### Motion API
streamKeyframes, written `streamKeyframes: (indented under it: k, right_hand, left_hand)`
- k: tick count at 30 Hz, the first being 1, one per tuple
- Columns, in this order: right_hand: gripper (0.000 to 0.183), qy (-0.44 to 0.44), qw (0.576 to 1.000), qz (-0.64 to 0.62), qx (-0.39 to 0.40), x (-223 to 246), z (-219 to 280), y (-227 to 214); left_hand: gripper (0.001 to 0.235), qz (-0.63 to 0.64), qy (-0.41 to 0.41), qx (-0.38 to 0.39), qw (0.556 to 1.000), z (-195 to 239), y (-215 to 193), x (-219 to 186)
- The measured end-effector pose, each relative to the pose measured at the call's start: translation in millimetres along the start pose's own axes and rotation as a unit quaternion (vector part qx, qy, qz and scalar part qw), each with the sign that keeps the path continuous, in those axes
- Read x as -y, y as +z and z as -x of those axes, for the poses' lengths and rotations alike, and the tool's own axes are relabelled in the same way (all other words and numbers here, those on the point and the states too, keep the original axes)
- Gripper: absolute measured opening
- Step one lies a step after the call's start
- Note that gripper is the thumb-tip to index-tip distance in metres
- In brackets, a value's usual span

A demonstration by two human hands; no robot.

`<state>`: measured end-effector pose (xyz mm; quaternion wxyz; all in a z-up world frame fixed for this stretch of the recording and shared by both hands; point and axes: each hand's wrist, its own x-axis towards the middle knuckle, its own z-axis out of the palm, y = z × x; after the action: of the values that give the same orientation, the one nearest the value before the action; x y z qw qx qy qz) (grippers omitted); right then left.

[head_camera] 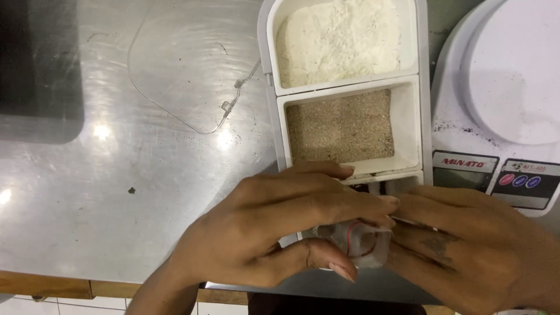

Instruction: The person scoops dark powder from a compartmentalized container into a small plastic bag using a white plastic spoon. They then place the bag on a digital scale to weigh it. The person repeats this process with a second bag, scooping a lighter-colored powder from a different compartment.

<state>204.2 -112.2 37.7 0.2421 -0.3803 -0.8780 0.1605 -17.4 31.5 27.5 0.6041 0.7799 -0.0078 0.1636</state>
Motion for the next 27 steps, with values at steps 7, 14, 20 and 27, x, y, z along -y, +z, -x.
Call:
streamKeyframes:
  k: [7, 14, 20, 27]
  right_hand:
    - [0.035, 0.045, 0.991, 0.02, 0.122, -0.7, 36.0, -18.8]
    - [0.022, 0.07, 0.996, 0.049, 0.035, 2.1, 16.9, -1.7]
    - [0.006, 0.055, 0.998, -0.005, -0.003, -6.8, 20.9, 0.7]
    - [0.019, 0.061, 0.998, 0.005, 0.027, -22.5, 23.2, -14.3]
  left_hand:
    - [0.051, 0.008, 0.002, -0.009, 1.0, 2.4, 1.6, 3.6]
    - [0.045, -0.009, -0.005, -0.015, 1.0, 4.5, 0.3, 4.0]
    - [0.045, 0.0, -0.012, -0.013, 1.0, 4.8, 1.4, 3.8]
    - [0.05, 0.001, -0.004, -0.014, 1.0, 4.1, 2.1, 3.7]
